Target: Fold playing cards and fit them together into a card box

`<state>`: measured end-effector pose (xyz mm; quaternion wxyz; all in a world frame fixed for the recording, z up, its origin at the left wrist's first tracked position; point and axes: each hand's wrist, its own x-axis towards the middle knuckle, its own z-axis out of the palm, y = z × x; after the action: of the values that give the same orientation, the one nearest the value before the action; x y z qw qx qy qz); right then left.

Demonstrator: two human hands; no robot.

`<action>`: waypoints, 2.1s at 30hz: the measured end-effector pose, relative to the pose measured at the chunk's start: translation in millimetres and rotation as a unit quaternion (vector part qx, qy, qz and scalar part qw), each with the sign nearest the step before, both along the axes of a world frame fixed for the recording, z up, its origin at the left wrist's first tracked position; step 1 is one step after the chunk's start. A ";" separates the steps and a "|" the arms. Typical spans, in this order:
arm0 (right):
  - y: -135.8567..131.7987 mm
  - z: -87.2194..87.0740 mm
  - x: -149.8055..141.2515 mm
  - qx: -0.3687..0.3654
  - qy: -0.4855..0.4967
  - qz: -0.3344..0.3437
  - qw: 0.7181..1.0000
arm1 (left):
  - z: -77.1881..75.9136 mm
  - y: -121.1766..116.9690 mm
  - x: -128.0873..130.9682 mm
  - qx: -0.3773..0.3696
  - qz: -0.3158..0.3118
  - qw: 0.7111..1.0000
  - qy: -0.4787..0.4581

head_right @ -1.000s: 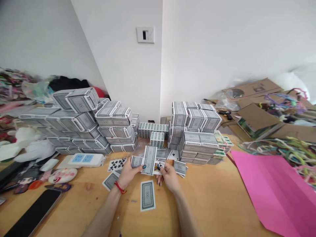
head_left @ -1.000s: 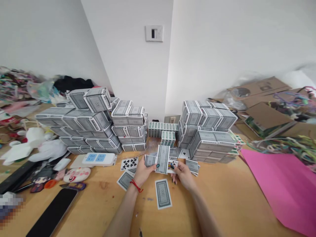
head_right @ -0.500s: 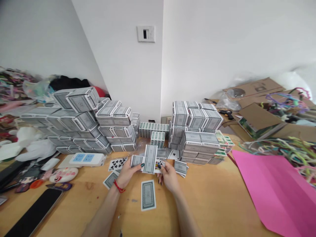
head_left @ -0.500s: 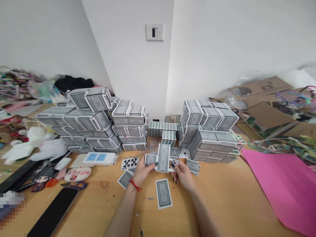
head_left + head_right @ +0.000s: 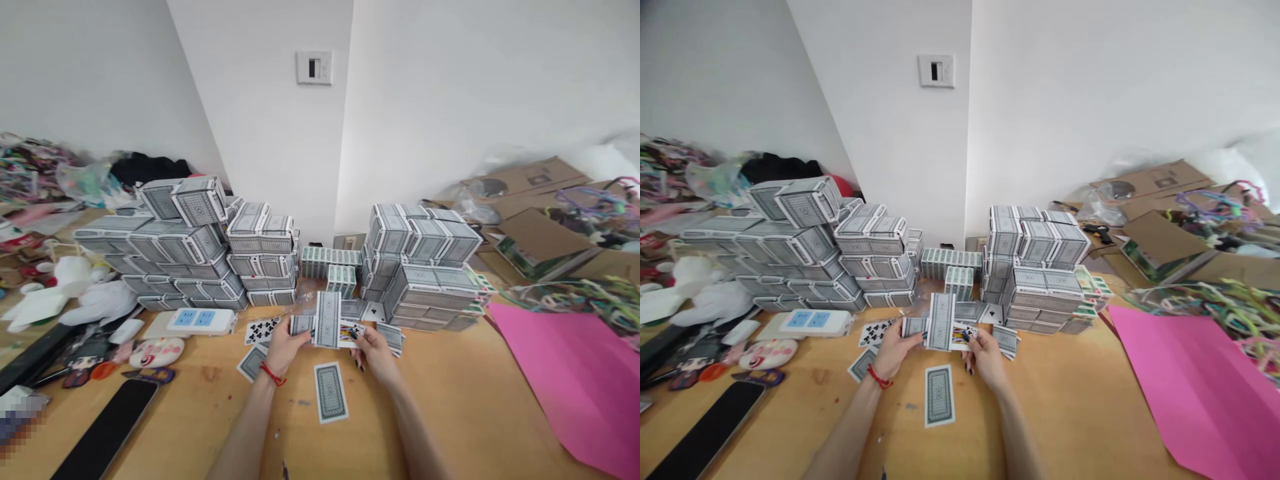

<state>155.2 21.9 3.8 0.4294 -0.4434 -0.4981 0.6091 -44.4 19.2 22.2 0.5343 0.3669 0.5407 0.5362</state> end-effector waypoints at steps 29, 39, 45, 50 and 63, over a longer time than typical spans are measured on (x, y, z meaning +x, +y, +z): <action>-1.2 -4.4 -9.3 -0.028 -0.047 0.041 0.998 | 3.9 -3.9 7.4 0.034 -0.072 0.995 0.052; -3.4 -4.4 -11.4 -0.033 -0.020 0.040 0.998 | 0.7 -3.8 11.0 0.053 -0.048 0.992 0.107; -3.8 -5.6 -12.8 -0.029 -0.011 0.041 0.999 | -5.6 -4.1 9.7 0.063 -0.053 0.987 0.137; -4.4 -4.0 -13.3 -0.023 -0.008 0.044 0.999 | -5.9 -4.2 10.5 0.071 -0.048 0.988 0.129; -4.8 -6.1 -15.7 -0.010 -0.035 0.060 0.998 | -4.5 -3.7 9.8 0.073 -0.059 0.988 0.119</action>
<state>139.5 17.1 -2.3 0.3698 -0.4383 -0.5323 0.6227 -34.6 15.5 17.7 0.4681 0.4976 0.5374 0.4944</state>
